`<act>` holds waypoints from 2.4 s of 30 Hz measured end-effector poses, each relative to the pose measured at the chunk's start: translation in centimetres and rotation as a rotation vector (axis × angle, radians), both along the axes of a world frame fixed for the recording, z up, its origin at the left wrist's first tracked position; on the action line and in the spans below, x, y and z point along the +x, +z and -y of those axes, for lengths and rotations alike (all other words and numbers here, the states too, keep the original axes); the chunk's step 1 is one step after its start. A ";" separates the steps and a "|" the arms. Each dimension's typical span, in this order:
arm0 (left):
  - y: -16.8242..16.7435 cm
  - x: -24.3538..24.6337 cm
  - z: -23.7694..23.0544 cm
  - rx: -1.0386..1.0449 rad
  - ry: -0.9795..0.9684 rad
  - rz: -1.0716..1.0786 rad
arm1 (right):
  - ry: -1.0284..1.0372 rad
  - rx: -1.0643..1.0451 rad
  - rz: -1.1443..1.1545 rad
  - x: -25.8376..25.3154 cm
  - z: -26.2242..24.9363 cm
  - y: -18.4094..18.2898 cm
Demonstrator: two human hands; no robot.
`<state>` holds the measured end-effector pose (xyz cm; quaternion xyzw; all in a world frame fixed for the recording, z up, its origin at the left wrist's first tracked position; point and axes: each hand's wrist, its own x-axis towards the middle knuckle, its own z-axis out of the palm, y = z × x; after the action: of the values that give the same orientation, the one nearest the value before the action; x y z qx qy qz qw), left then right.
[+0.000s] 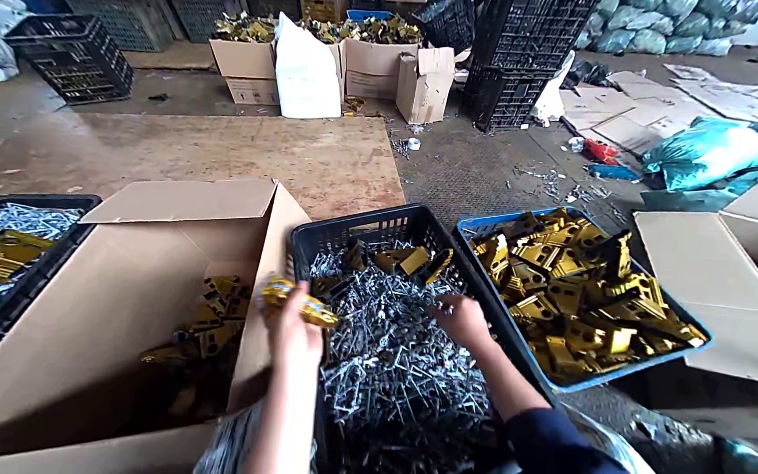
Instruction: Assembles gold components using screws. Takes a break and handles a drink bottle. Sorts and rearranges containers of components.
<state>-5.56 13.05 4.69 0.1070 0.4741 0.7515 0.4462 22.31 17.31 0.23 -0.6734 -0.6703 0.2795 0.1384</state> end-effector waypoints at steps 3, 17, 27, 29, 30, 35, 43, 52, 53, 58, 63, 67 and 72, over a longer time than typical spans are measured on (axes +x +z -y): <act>1.6 -3.4 0.0 0.058 0.294 0.090 | -0.257 0.067 -0.134 0.3 -4.4 0.9; 0.0 4.4 2.9 -0.305 -0.714 0.112 | 0.386 1.033 -0.135 -6.3 4.2 -1.4; -0.5 2.9 4.0 -0.110 -0.367 -0.194 | -0.071 0.083 0.275 -1.3 0.9 -5.5; -0.9 3.1 4.1 -0.115 -0.424 -0.135 | 0.098 0.166 0.222 -1.4 3.1 -4.5; -0.9 3.3 4.1 -0.107 -0.440 -0.097 | 0.172 0.200 0.179 -1.4 4.4 -3.8; -0.8 3.4 4.7 0.005 -0.487 0.008 | 0.204 0.498 -0.152 -0.3 8.9 -3.4; -2.5 5.2 6.8 -0.059 -0.424 -0.125 | -0.085 0.017 -1.483 -1.3 12.0 -0.6; -3.6 7.1 7.9 -0.164 -0.915 -0.076 | 0.072 -0.035 -1.508 -0.9 12.1 -0.8; -3.8 7.3 8.0 -0.175 -0.985 -0.066 | 0.100 -0.057 -1.512 -0.8 11.9 -0.9; -5.2 7.9 7.8 -0.108 -0.927 -0.276 | 0.127 -0.291 -1.358 -0.1 11.4 -0.8; -4.9 8.2 7.6 -0.086 -0.692 -0.361 | -0.022 -0.261 -1.302 0.1 11.2 -0.7; -5.1 7.7 7.2 -0.062 -0.587 -0.411 | -0.078 0.064 -1.087 0.5 11.0 -0.2; -4.8 7.6 7.2 -0.050 -0.593 -0.410 | 0.151 0.510 -0.603 2.4 10.4 -0.4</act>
<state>2.01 5.81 -0.14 0.3775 0.5202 0.5406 0.5428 24.69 6.93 -0.20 -0.4541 -0.6952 0.2988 0.4704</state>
